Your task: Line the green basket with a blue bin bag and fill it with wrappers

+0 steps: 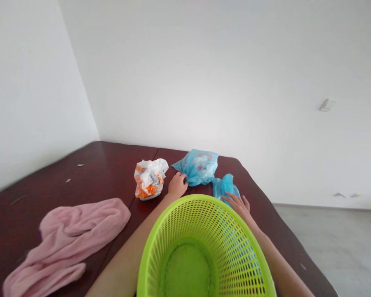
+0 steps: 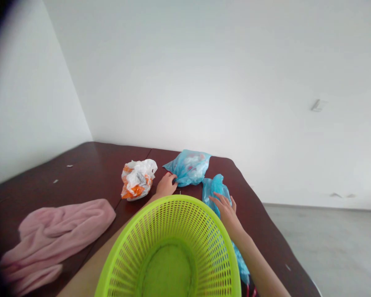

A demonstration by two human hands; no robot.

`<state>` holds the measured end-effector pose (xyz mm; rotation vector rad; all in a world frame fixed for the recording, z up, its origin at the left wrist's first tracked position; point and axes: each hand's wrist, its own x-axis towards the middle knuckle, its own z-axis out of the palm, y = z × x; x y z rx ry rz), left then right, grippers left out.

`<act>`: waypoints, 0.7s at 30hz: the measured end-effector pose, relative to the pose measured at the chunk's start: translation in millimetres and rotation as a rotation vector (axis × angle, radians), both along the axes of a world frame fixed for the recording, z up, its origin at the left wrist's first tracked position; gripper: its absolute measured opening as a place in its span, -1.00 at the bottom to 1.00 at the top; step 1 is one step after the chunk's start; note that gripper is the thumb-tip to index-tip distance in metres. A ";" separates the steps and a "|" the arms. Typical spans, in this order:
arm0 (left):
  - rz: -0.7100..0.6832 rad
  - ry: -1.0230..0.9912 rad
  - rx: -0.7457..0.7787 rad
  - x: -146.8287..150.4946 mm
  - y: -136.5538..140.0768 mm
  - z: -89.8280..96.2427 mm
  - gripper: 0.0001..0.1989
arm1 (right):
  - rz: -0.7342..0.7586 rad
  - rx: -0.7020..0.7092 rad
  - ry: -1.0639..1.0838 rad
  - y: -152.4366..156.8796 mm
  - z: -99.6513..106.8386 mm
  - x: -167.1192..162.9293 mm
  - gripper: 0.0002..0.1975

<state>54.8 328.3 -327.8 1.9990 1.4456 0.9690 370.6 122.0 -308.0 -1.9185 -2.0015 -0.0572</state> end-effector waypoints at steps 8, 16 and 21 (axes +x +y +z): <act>-0.142 -0.301 0.007 19.1 6.6 67.5 -0.75 | 0.348 0.064 0.782 97.0 92.8 -100.9 -0.74; -0.418 -0.565 -0.147 -11.2 -16.7 149.5 -0.54 | 0.310 0.156 1.070 140.8 111.5 -128.8 -0.46; -0.569 -0.471 0.045 -28.9 -43.8 189.5 -0.54 | 0.371 0.190 1.082 124.9 134.4 -127.2 -0.52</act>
